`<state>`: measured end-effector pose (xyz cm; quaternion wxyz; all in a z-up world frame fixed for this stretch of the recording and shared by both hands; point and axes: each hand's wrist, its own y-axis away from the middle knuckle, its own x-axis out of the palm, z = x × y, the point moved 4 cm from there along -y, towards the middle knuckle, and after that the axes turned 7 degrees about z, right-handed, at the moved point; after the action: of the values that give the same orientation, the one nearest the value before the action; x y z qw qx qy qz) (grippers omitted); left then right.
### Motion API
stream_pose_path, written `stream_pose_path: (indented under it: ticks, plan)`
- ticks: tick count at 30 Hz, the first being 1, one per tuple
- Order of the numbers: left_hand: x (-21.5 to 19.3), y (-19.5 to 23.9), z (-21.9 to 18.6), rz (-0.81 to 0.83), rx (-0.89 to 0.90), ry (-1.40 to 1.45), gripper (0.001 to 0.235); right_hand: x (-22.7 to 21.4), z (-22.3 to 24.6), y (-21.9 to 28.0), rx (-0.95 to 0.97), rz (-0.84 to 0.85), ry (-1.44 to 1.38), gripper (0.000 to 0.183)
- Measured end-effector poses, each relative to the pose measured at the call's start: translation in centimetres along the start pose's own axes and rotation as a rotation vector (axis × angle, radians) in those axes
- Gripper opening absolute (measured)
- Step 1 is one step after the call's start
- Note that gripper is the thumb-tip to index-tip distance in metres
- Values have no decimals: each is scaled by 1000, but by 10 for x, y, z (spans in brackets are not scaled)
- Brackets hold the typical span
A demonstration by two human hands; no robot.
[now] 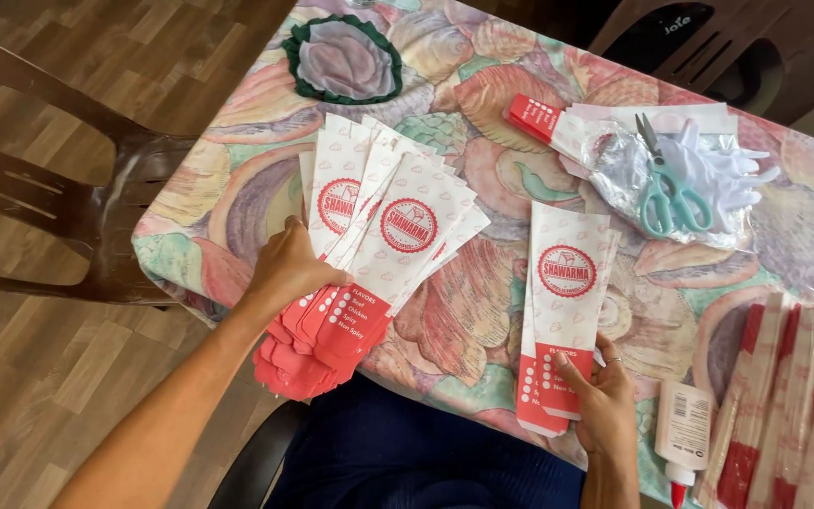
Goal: Assembling paper bags by applying glue to the edges of templates and stacking them.
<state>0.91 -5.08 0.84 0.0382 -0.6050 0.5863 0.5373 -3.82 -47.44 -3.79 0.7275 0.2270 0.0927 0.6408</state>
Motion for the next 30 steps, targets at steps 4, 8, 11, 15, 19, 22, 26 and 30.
stream_pose_path:
  ticks: [4,8,11,15,19,22,26,30]
  plan:
    - [-3,11,-7,21,-46,78,105,-3,1,-2,12,15,-2,70]
    - [-5,5,-6,40,-93,105,127,-9,-4,-7,11,19,-5,63]
    - [-4,13,-11,70,-114,241,84,-9,-5,-7,4,23,-5,62]
    - [-9,29,-20,67,-52,664,55,-6,0,-6,13,16,1,61]
    - [-50,40,-42,-73,-5,492,67,-5,-1,-6,0,27,-3,60]
    - [-77,48,-64,-546,276,-151,76,-6,-2,-5,-5,24,15,60]
    - [-43,65,-104,-1189,260,-854,69,-6,-5,-4,-27,13,18,57]
    - [79,38,-96,-906,269,-1035,69,-8,-8,-5,-48,-34,54,57]
